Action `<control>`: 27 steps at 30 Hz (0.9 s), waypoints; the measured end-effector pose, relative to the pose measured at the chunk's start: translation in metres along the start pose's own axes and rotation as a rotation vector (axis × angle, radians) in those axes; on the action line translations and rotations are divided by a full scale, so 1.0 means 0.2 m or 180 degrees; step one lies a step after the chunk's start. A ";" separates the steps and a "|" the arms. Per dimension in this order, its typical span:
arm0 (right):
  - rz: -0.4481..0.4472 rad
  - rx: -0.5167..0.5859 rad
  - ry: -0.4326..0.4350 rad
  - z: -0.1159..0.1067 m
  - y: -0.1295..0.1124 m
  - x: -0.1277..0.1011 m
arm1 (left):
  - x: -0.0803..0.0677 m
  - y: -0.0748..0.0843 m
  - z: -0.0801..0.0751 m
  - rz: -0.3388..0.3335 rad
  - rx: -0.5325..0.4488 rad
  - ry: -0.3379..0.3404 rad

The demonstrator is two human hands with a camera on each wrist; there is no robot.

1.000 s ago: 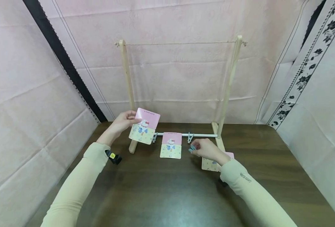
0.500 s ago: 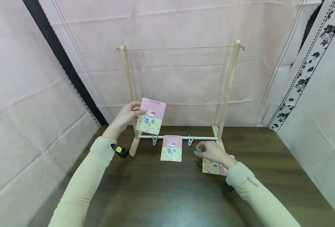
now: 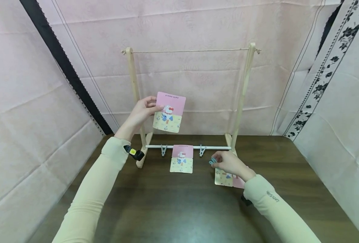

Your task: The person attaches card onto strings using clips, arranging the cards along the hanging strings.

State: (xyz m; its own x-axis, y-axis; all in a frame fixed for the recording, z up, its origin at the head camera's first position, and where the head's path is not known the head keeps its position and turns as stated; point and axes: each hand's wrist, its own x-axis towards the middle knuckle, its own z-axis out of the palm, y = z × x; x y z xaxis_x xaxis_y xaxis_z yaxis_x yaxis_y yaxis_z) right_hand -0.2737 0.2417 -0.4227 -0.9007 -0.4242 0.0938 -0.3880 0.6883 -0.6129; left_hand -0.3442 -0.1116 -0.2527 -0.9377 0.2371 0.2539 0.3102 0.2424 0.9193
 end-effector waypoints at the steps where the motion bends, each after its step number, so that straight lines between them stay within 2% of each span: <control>1: 0.0004 0.0003 0.0010 0.00 0.00 0.00 | 0.00 0.01 0.01 0.0017 -0.0029 0.0003; 12: 0.0047 -0.0052 0.0102 -0.04 0.04 -0.03 | 0.06 0.14 0.08 0.0212 -0.0206 0.0049; 27: 0.0045 -0.0009 0.0148 -0.07 0.04 -0.04 | 0.14 0.30 0.11 0.0370 -0.0374 0.0259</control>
State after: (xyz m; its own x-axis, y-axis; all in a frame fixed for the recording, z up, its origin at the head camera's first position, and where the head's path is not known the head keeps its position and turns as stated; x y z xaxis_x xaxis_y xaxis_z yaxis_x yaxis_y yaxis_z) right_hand -0.2726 0.2592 -0.4170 -0.9142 -0.3866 0.1217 -0.3757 0.6957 -0.6122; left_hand -0.3489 -0.0694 -0.1975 -0.9076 0.1791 0.3796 0.4013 0.1049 0.9099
